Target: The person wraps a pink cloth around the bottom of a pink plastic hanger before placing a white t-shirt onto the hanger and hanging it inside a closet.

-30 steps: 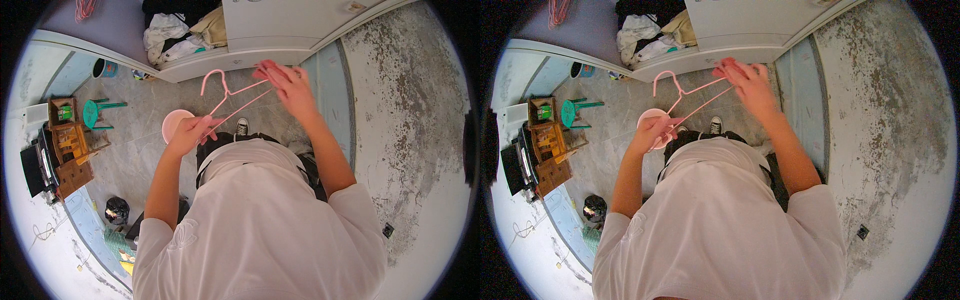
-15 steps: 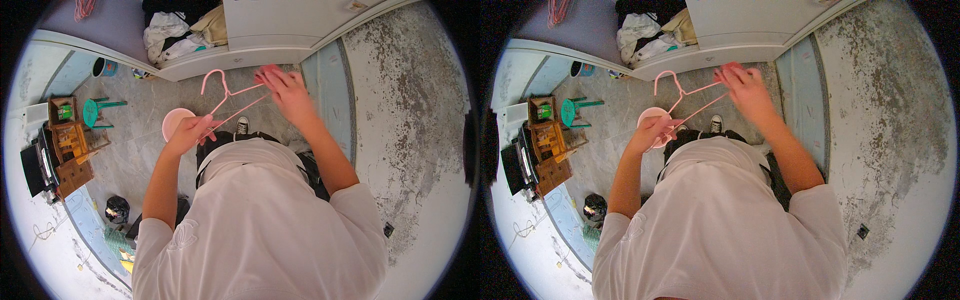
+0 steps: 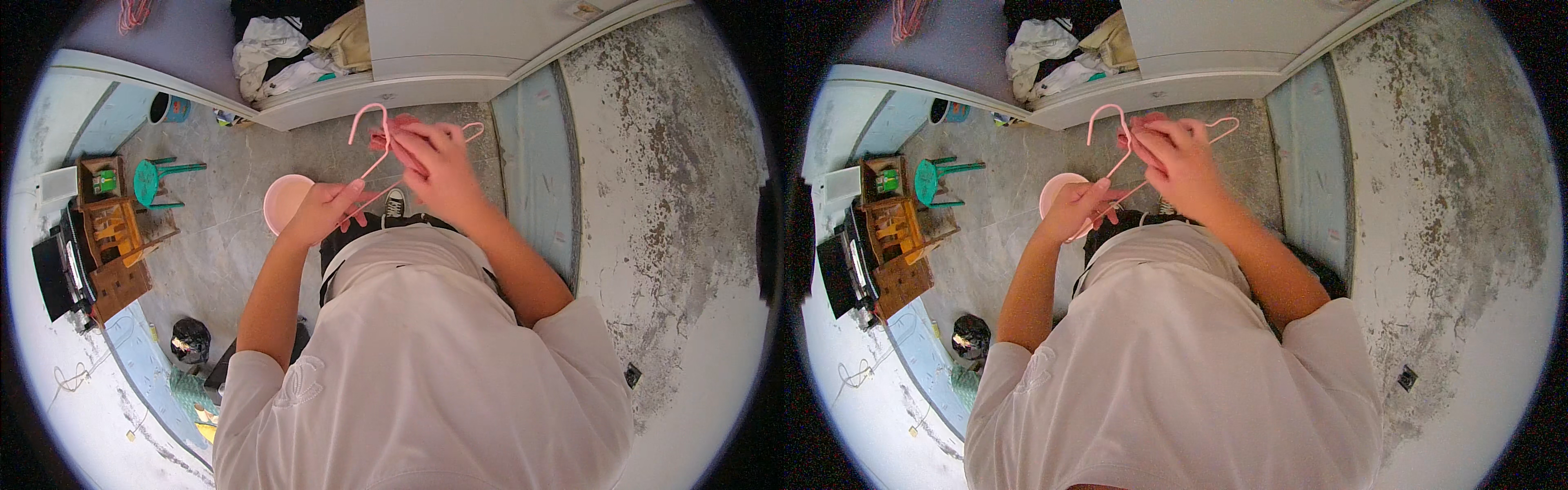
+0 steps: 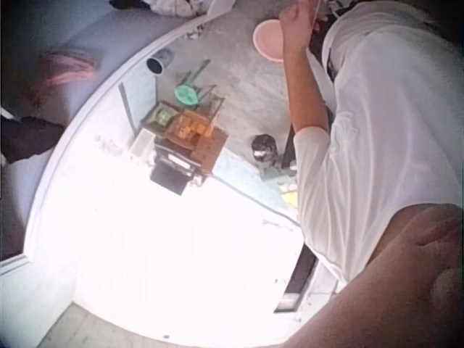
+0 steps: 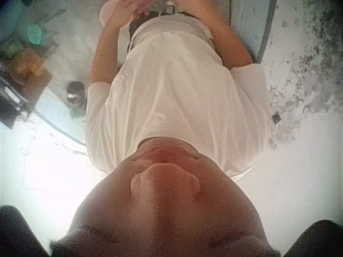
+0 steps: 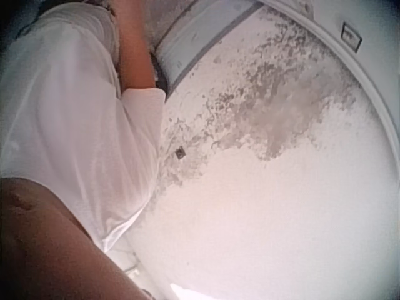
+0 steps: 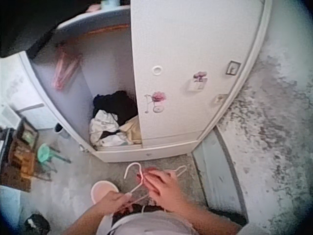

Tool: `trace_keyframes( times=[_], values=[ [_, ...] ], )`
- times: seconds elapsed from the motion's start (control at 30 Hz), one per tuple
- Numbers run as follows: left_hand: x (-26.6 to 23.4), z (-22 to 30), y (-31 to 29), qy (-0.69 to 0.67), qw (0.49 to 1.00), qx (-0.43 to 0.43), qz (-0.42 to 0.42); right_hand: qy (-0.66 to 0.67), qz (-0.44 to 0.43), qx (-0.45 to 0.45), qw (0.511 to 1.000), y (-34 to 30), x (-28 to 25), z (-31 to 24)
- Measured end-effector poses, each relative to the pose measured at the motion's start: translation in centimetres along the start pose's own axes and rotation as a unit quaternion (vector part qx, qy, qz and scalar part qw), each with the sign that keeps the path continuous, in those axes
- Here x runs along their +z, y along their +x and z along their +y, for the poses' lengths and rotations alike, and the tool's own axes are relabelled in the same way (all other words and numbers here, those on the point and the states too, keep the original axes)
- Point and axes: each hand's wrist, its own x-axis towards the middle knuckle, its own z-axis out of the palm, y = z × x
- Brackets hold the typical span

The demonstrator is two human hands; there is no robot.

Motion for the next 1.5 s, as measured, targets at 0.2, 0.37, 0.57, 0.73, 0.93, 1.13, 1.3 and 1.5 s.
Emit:
trace_keyframes(
  times=[0.2,0.37,0.57,0.73,0.93,1.13,1.3,1.5],
  values=[
    [-0.6,-0.5,-0.5,-0.007,1.0,0.023,0.001,-0.059,-0.048,0.08,0.994,-0.8,-1.7,3.2],
    [0.7,-0.6,0.5,0.025,0.999,0.021,0.032,0.019,0.001,0.007,1.0,0.0,0.1,-0.7],
    [0.0,-2.4,-0.8,0.024,0.992,0.11,0.05,0.024,0.04,0.117,0.992,-1.1,-0.9,3.9],
    [0.4,-3.3,-0.6,0.073,0.985,0.145,0.065,0.034,0.082,0.125,0.988,-1.6,-0.2,3.1],
    [0.3,-3.8,-0.6,0.051,0.977,0.193,0.076,0.01,0.054,0.092,0.994,-1.1,-1.3,5.1],
    [1.4,-3.5,1.4,0.073,0.985,0.133,0.081,-0.037,0.045,0.006,0.998,-0.6,-0.3,0.8],
    [1.9,-2.6,0.9,0.027,0.98,0.174,0.097,-0.038,-0.001,0.034,0.999,0.8,-1.9,2.0],
    [1.5,-3.6,1.9,0.091,0.982,0.139,0.093,0.027,0.0,0.026,0.999,0.9,-1.2,-1.1]
  ],
)
